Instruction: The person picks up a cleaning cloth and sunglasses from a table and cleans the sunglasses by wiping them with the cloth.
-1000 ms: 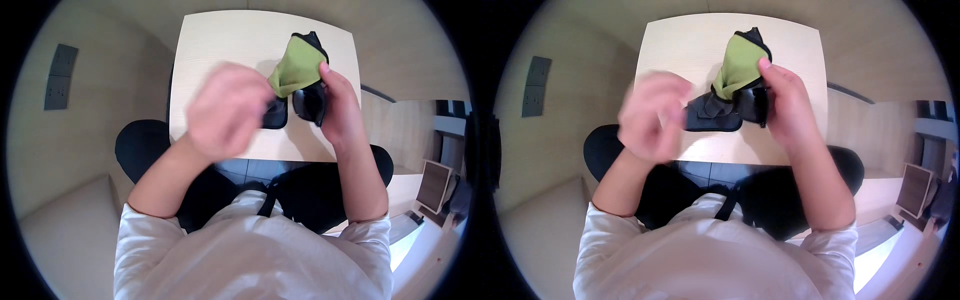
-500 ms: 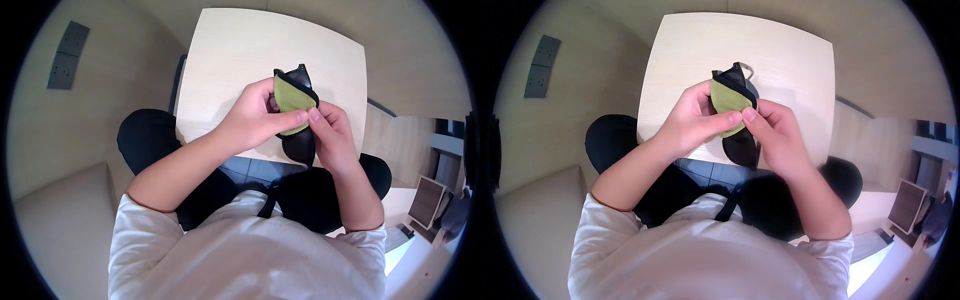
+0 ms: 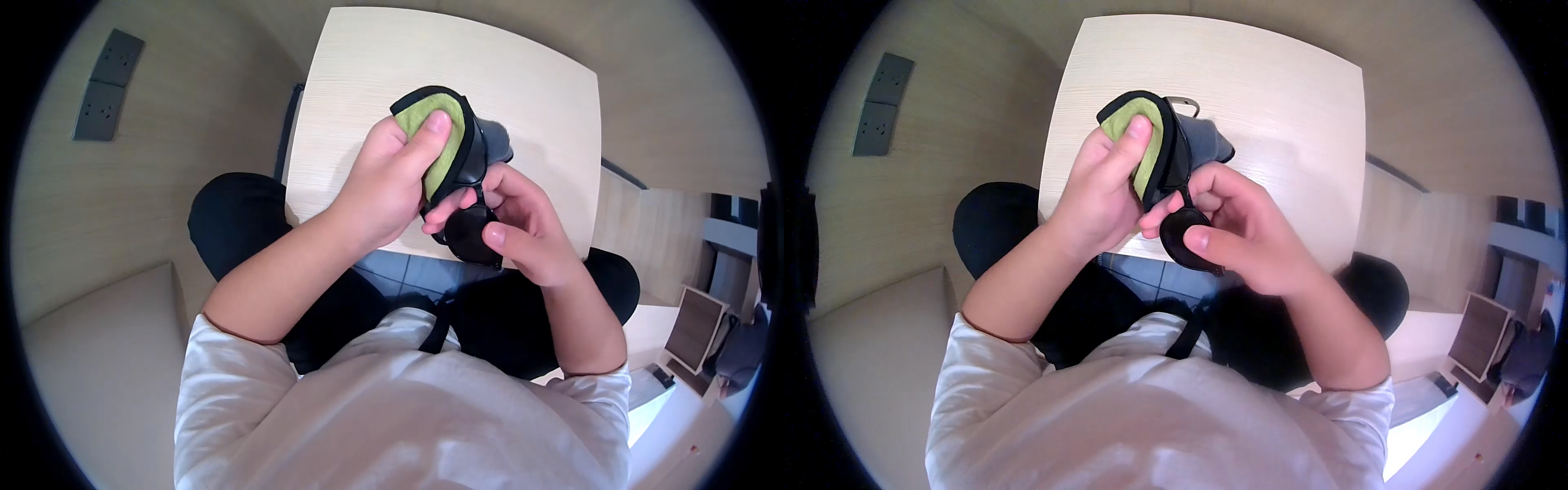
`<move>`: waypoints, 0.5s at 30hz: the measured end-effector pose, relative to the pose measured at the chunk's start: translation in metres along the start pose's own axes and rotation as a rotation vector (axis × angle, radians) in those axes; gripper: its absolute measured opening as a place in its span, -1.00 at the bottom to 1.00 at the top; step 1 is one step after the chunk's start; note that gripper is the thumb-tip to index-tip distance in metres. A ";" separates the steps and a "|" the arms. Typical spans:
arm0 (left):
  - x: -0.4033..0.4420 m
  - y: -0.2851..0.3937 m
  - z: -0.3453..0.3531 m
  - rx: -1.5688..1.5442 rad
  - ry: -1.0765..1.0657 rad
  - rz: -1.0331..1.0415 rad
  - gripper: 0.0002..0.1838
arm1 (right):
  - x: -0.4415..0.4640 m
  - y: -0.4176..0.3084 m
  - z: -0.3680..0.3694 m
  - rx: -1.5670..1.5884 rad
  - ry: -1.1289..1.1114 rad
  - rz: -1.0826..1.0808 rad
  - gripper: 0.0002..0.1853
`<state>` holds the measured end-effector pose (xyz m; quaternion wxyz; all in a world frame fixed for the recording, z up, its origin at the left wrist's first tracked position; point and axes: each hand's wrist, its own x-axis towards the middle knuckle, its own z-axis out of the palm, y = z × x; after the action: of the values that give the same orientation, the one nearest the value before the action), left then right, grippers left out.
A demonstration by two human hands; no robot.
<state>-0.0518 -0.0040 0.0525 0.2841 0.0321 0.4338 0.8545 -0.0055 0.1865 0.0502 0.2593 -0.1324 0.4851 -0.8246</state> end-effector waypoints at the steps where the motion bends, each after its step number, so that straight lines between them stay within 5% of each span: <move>1: -0.001 0.002 0.000 -0.027 -0.039 -0.035 -0.67 | -0.002 0.001 -0.003 0.000 0.004 -0.001 -0.80; 5: -0.002 -0.001 0.005 0.031 -0.041 -0.057 -0.82 | -0.005 0.002 -0.009 0.065 0.067 0.120 -0.80; 9: 0.002 -0.007 0.007 0.068 -0.046 -0.020 -0.68 | -0.007 0.009 -0.013 0.020 0.159 0.111 -0.72; 15: 0.006 -0.009 0.003 0.133 -0.010 0.020 -0.77 | -0.003 0.020 -0.015 -0.016 0.178 0.145 -0.71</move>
<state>-0.0517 0.0057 0.0461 0.2749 0.0595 0.4879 0.8263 -0.0042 0.1910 0.0261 0.2732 -0.0251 0.5211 -0.8082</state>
